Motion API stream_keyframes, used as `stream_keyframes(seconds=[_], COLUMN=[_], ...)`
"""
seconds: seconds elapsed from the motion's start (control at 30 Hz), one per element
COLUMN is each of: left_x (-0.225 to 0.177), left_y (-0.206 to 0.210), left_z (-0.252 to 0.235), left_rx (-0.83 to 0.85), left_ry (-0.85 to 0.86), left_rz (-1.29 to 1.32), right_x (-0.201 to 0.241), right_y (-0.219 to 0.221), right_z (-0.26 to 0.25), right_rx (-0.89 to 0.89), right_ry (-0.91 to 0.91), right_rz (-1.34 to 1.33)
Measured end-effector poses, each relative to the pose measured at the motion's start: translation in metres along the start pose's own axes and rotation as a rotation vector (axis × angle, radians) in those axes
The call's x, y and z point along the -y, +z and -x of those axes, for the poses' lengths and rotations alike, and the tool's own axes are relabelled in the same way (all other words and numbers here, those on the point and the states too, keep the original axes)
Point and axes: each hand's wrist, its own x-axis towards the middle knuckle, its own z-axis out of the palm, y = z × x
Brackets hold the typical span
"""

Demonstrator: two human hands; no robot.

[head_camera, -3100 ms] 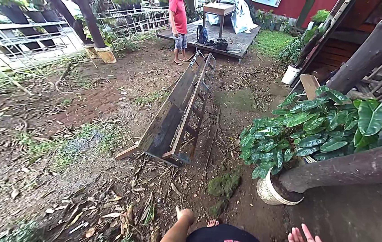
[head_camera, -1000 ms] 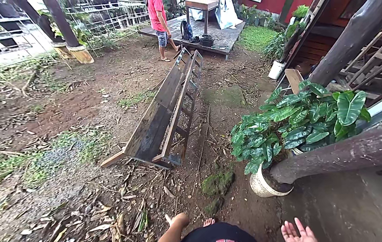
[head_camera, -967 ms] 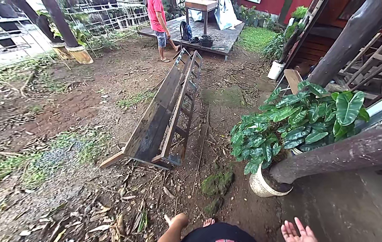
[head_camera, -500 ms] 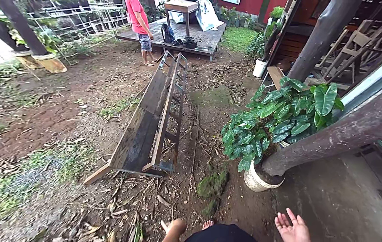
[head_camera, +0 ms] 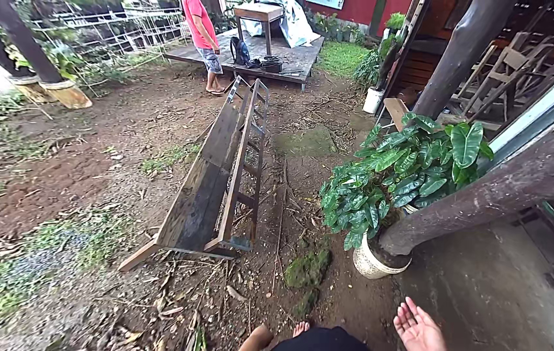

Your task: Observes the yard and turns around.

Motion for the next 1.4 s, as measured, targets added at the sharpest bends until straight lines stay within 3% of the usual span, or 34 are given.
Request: stream_keyframes(seconds=[0.43,0.7,0.83,1.03,1.4], left_x=[0.002,-0.013,-0.013,-0.011,-0.008], left_y=[0.000,-0.002,-0.005,-0.006,-0.003], left_z=[0.020,0.051,0.050,0.037,0.041], left_rx=[-0.028,-0.109,-0.259,-0.445,-0.472], left_ry=[-0.025,-0.107,-0.165,-0.125,-0.070], left_rz=[0.019,-0.308,-0.396,-0.360,-0.265], right_x=[0.000,-0.002,-0.002,-0.004,-0.007], right_y=[-0.002,-0.010,-0.016,-0.023,-0.017], right_z=[0.007,0.006,0.003,-0.001,-0.009], right_rx=[0.062,0.062,0.102,0.123,0.137], right_ry=[-0.015,-0.020,-0.024,-0.015,0.005], right_rz=[0.038,-0.016,-0.058,-0.087,-0.093])
